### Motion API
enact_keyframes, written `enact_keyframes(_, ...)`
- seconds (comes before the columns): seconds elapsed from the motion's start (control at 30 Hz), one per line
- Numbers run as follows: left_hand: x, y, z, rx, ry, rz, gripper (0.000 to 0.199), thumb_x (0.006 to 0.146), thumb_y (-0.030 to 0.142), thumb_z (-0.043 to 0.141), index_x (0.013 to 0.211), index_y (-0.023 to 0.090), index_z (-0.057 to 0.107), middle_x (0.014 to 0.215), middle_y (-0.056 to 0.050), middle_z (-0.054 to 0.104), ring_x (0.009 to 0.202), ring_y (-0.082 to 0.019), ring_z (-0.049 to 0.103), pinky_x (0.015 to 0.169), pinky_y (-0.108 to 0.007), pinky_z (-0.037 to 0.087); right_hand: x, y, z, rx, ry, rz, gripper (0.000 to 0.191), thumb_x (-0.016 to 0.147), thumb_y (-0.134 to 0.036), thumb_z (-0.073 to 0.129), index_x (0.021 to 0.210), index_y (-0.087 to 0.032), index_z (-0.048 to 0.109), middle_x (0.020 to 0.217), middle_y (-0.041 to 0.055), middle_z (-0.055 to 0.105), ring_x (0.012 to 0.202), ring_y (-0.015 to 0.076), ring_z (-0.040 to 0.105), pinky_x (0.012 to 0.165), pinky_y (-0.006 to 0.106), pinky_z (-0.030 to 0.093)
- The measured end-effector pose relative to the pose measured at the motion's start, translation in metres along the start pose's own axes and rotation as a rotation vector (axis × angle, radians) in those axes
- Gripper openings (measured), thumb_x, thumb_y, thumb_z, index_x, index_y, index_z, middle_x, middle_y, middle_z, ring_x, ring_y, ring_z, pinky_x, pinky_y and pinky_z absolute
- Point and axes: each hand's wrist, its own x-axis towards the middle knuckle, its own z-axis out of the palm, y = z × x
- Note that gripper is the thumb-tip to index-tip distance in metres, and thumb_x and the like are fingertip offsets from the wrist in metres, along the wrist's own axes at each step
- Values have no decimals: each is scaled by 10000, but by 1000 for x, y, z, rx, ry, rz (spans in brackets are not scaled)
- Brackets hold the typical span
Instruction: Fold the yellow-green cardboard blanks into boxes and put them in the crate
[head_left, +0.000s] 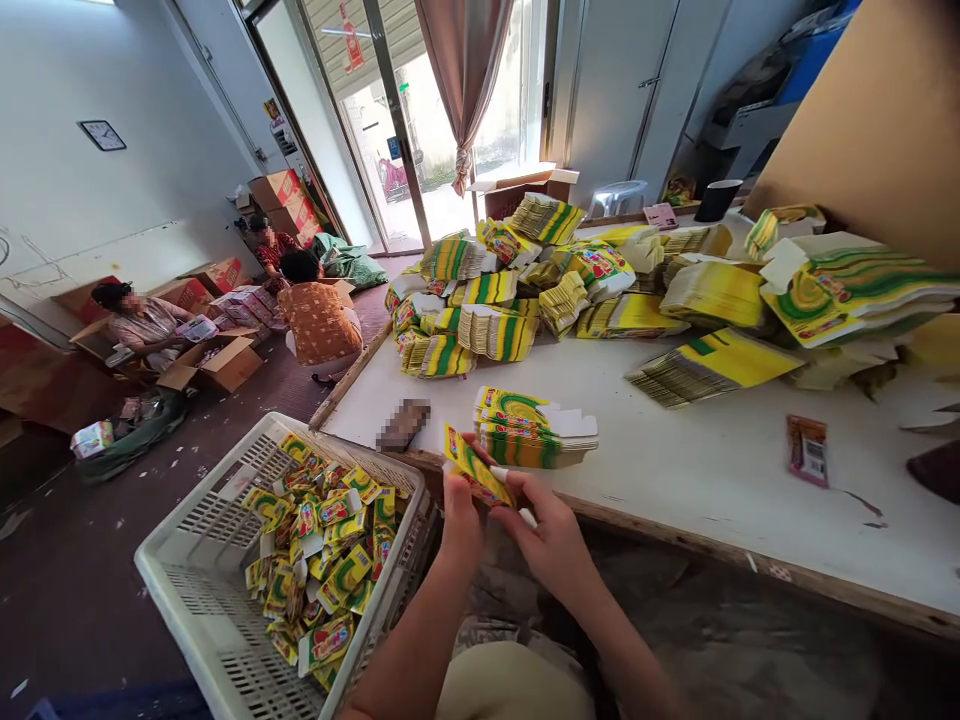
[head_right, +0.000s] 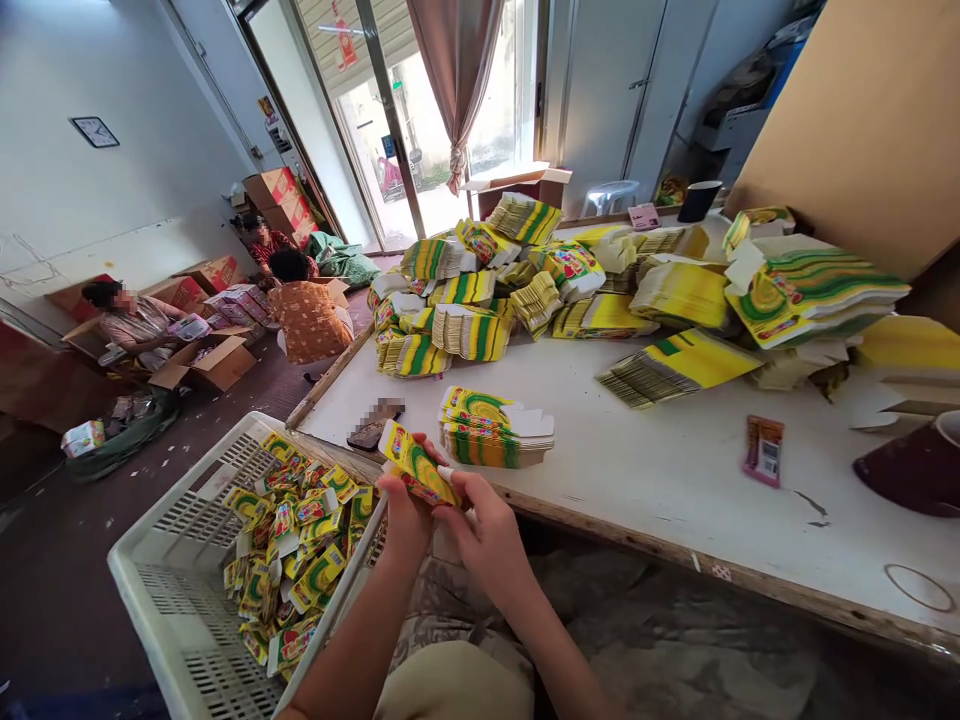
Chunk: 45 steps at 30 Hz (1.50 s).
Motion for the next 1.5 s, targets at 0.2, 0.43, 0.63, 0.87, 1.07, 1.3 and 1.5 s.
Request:
enact_keyframes(0.2,4,0,4,-69,61,73,327,688,460,819,856,204,703,848,-15,708,768,-133,647,751,-246,513,3,4,-15,11,109,-10,129,914,-308,567,894,-216,656,786,24,673,701,178,632,631,278,522)
enact_keyframes(0.43,6,-8,7,-59,55,35,357,695,471,809,908,207,700,910,-31,732,832,-159,678,806,-273,521,6,-3,-20,-84,222,-129,99,887,-252,619,815,-237,685,740,7,669,666,162,618,576,265,501)
enact_keyframes(0.63,0,-9,4,269,55,296,647,814,630,617,1323,257,477,1375,-132,524,1298,-264,499,1066,-382,416,7,4,-31,-196,306,-189,80,892,-218,625,882,-241,701,765,14,663,675,160,616,600,279,512)
enact_keyframes(0.87,-22,47,3,1018,-199,754,798,766,550,716,1427,280,361,1484,-130,391,1416,-326,347,1162,-507,287,2,-5,-47,-594,140,-386,236,956,-197,528,992,-292,741,857,31,726,854,195,614,870,387,492)
enact_keyframes(1.07,-6,40,-6,1275,-566,174,640,742,460,758,1275,216,500,1188,-110,654,1097,-305,630,938,-441,495,-7,-12,-51,-618,51,-512,262,955,-217,527,1154,-334,652,1188,-2,688,1243,206,535,1195,500,235)
enact_keyframes(1.3,-7,14,-8,1259,-605,202,754,773,411,735,1364,184,326,1248,-150,600,1146,-303,608,912,-419,509,-3,-5,-41,142,179,95,551,937,-418,513,1427,-183,421,1447,136,504,1332,250,480,1122,432,381)
enact_keyframes(1.5,1,9,-14,1313,-692,284,889,786,409,709,1470,203,180,1427,-177,483,1219,-290,582,975,-407,494,4,10,-32,580,28,449,423,848,-443,601,1185,-193,653,1206,61,691,1165,242,610,1060,400,444)
